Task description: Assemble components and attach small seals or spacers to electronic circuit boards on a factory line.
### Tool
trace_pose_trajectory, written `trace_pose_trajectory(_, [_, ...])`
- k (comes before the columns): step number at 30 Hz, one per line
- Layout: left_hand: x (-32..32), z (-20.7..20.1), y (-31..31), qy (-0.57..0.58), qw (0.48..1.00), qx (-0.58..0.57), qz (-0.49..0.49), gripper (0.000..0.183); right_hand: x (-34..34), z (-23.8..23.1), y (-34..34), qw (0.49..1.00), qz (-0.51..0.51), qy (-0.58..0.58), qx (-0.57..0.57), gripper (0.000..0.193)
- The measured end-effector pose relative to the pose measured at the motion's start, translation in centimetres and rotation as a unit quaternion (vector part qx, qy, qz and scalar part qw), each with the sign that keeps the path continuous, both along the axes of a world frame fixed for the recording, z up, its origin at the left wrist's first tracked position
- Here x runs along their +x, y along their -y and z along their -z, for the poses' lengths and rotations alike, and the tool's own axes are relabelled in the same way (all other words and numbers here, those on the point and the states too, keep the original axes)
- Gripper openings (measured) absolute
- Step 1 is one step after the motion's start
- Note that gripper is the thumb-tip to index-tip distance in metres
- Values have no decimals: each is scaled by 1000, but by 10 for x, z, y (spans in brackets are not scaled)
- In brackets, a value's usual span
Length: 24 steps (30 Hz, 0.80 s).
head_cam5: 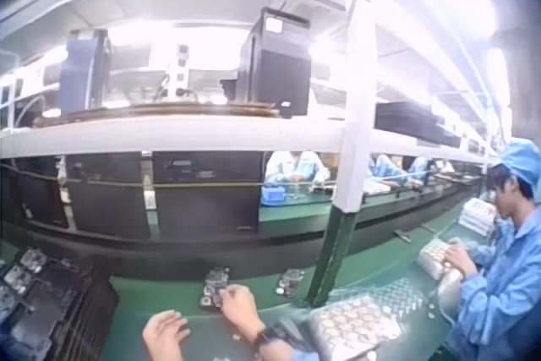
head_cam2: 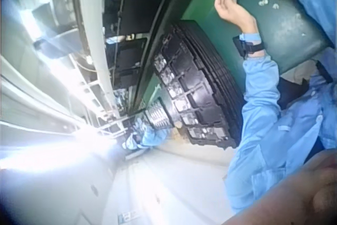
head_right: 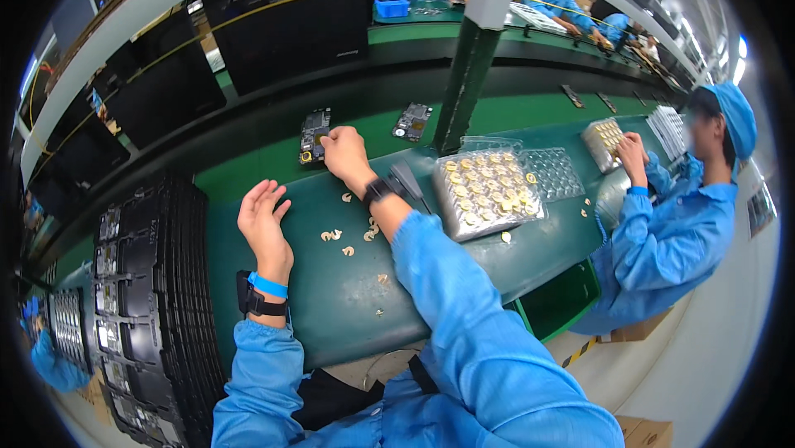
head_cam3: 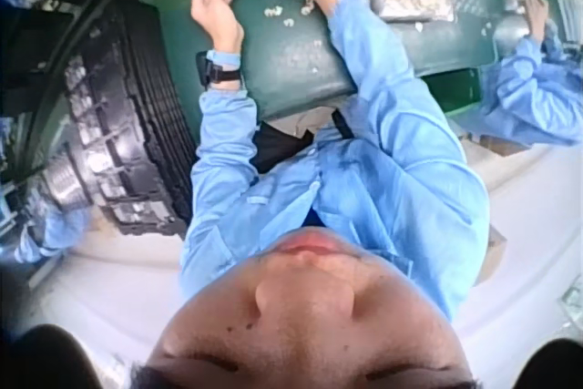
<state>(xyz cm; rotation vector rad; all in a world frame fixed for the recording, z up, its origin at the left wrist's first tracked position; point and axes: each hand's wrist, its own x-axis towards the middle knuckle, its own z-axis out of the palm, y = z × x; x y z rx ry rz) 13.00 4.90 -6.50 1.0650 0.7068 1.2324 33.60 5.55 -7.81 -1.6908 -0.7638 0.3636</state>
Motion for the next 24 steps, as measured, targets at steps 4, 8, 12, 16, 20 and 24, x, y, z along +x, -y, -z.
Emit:
trace_pose_trajectory(4, [1, 0, 3, 8, 1000, 12, 0, 18, 16, -8, -7, 988, 61, 115, -87, 18])
trace_pose_trajectory(8, [-19, -13, 8, 43, 998, 43, -16, 18, -38, -21, 51, 911, 74, 401, -56, 40])
trace_pose_trajectory(12, [-34, -82, 52, 69, 930, 356, 53, 22, -81, -32, 158, 929, -142, 342, -7, 15])
trace_pose_trajectory(16, [-83, -193, 94, 11, 721, 687, 96, 26, -89, -46, 241, 942, -166, 290, -10, 15])
trace_pose_trajectory(20, [-118, -249, 151, -97, 794, 594, 83, 43, -82, -12, 283, 949, -183, 256, -33, 13])
trace_pose_trajectory(24, [-129, -251, 157, -56, 767, 635, 70, 42, -110, 3, 303, 961, -166, 222, -16, 12])
